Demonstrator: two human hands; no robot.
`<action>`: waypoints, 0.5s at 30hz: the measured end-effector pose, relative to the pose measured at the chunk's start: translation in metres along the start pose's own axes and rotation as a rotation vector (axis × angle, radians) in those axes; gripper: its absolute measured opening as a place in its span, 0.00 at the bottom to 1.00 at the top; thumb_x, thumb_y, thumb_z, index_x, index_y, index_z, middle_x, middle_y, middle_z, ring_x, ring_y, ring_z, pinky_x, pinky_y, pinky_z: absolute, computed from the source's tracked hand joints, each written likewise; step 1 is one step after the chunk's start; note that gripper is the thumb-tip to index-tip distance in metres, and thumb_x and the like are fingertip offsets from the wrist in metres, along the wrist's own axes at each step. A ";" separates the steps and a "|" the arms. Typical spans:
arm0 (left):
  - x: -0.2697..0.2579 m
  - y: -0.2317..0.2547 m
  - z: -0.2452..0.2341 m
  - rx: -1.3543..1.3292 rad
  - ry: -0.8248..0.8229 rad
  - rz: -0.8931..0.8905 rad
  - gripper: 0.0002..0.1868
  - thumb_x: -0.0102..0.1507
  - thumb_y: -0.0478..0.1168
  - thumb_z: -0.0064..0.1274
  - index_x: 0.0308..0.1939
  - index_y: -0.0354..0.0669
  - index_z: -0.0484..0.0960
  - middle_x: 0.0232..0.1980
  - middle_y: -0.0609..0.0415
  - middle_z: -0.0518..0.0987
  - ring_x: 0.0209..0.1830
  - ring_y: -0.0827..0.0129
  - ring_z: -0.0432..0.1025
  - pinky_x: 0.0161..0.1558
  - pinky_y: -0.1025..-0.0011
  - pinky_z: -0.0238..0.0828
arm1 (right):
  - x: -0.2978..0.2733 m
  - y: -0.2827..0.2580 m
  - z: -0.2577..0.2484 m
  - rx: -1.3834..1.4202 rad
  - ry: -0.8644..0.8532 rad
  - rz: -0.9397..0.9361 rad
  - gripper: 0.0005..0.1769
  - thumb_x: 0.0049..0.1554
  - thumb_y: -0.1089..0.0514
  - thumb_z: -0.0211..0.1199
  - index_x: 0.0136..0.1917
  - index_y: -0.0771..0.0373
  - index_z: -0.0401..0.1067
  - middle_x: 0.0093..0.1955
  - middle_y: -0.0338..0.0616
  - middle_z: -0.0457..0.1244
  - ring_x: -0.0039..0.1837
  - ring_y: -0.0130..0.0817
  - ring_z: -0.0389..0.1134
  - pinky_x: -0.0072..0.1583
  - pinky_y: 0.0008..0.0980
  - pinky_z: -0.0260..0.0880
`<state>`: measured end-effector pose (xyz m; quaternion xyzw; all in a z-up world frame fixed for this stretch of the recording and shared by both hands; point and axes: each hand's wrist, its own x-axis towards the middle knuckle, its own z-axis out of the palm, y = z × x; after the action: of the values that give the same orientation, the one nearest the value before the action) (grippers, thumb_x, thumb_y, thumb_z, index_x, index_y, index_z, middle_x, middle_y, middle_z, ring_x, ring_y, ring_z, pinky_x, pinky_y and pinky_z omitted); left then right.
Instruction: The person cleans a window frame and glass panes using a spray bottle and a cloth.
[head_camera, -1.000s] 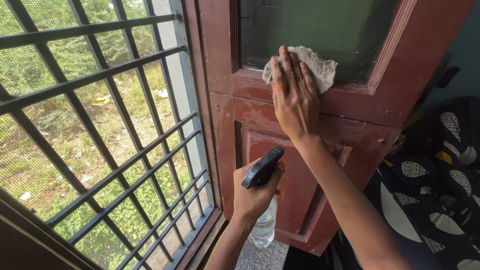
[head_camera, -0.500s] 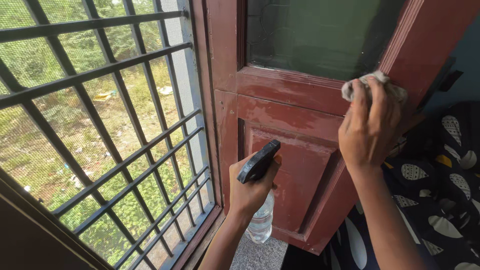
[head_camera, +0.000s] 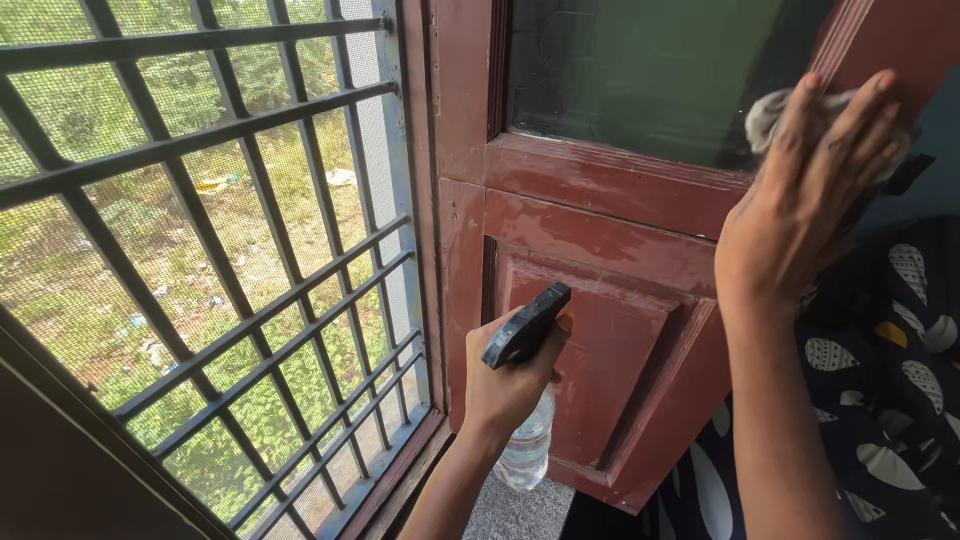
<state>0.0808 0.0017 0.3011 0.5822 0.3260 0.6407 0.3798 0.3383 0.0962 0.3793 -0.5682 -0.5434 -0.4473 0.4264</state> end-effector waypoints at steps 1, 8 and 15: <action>0.000 0.000 0.000 0.007 0.001 -0.009 0.09 0.64 0.38 0.61 0.42 0.33 0.88 0.28 0.55 0.82 0.26 0.78 0.76 0.26 0.75 0.79 | 0.008 0.002 0.000 -0.010 0.009 -0.012 0.33 0.74 0.72 0.43 0.89 0.56 0.46 0.89 0.59 0.31 0.88 0.59 0.34 0.83 0.64 0.35; -0.003 0.001 -0.014 -0.002 -0.011 -0.010 0.09 0.62 0.37 0.60 0.44 0.35 0.88 0.31 0.57 0.84 0.26 0.79 0.78 0.26 0.76 0.78 | 0.067 0.016 -0.014 -0.003 0.053 -0.113 0.32 0.71 0.64 0.46 0.87 0.57 0.51 0.87 0.63 0.39 0.85 0.65 0.40 0.82 0.65 0.43; -0.005 0.005 -0.028 -0.009 0.001 0.011 0.09 0.63 0.36 0.60 0.43 0.34 0.88 0.30 0.55 0.83 0.25 0.79 0.77 0.26 0.76 0.76 | 0.124 0.058 0.024 0.113 0.037 -0.103 0.16 0.72 0.63 0.48 0.70 0.71 0.61 0.71 0.68 0.58 0.70 0.65 0.58 0.72 0.58 0.60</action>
<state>0.0526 -0.0043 0.3002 0.5820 0.3200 0.6446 0.3786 0.3989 0.1461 0.4946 -0.5062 -0.5883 -0.4475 0.4443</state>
